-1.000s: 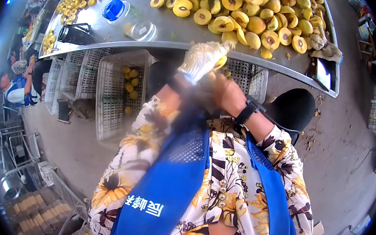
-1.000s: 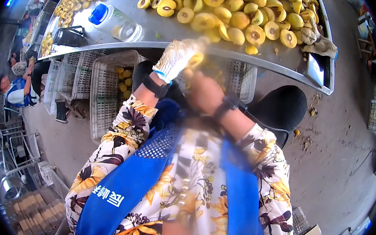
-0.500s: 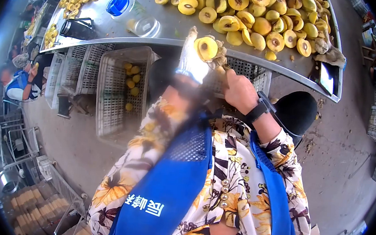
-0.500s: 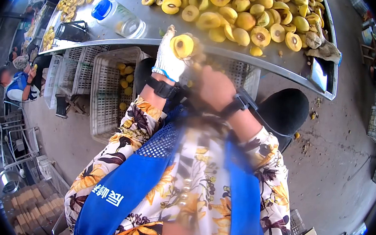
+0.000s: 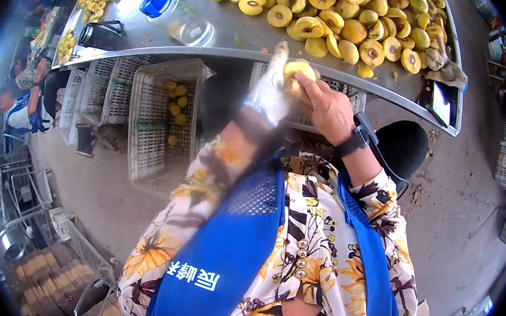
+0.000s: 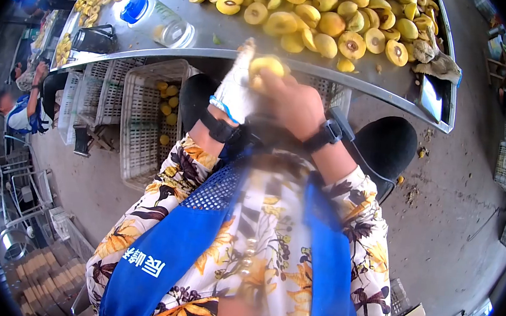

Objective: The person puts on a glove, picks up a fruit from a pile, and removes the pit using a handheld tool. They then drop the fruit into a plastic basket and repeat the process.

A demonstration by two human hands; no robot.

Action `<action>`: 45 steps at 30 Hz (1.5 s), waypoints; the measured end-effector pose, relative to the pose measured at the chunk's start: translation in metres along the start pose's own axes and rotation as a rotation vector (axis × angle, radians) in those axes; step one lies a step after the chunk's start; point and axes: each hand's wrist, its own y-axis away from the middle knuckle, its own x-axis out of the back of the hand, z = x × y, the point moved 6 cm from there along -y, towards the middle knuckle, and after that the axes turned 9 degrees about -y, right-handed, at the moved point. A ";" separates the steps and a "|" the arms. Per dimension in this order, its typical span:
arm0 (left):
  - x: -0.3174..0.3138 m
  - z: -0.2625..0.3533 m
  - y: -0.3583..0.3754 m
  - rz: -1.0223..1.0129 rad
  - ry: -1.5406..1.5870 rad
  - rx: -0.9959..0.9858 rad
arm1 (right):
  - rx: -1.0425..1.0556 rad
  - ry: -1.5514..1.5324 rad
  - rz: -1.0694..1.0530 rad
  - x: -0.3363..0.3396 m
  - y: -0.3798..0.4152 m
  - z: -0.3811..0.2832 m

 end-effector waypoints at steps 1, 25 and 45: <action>-0.002 -0.003 0.003 -0.029 -0.010 0.007 | 0.018 0.059 -0.039 -0.002 0.000 0.000; 0.081 0.036 0.068 0.298 -0.243 -0.079 | -0.560 -1.334 0.048 -0.039 0.014 0.060; 0.011 0.038 0.051 0.232 -1.017 -0.283 | -0.296 -0.526 -0.017 -0.016 -0.022 0.013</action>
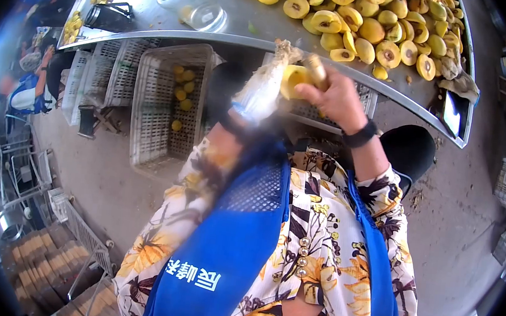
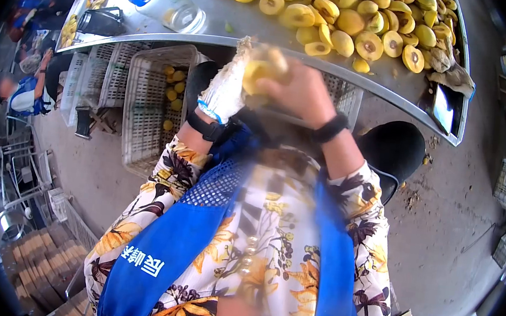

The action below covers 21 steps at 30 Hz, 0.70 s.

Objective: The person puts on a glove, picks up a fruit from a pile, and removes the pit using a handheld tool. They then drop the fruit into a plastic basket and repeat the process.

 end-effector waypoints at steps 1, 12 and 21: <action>-0.004 -0.006 -0.003 0.015 0.010 0.053 | 0.018 0.060 -0.016 -0.006 0.002 0.002; -0.026 -0.006 0.007 0.122 -0.931 -0.637 | 0.006 0.061 0.062 0.000 0.008 0.030; -0.031 -0.025 0.020 -0.422 0.177 -0.089 | -0.238 -0.885 -0.308 -0.009 0.028 0.034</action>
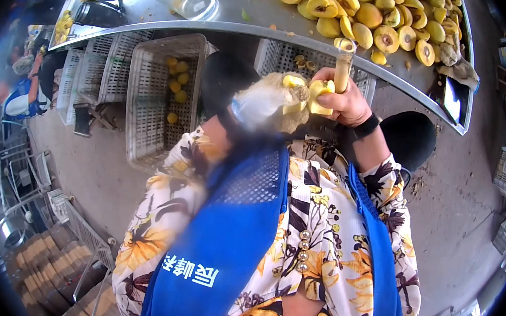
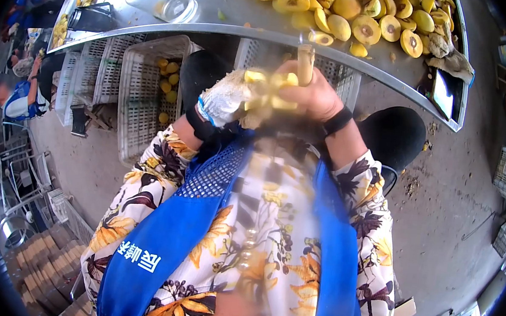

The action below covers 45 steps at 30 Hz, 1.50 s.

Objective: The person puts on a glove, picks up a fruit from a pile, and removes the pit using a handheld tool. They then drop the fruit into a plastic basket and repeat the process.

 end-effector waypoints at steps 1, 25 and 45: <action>0.000 0.010 0.002 0.008 -0.131 -0.117 | -0.029 -0.141 -0.040 -0.003 -0.001 -0.001; 0.009 -0.024 -0.018 0.279 0.084 -0.222 | 0.337 1.066 0.410 0.002 -0.005 -0.006; 0.157 0.058 0.058 0.867 -1.326 0.132 | 0.409 1.477 0.547 0.029 0.000 0.006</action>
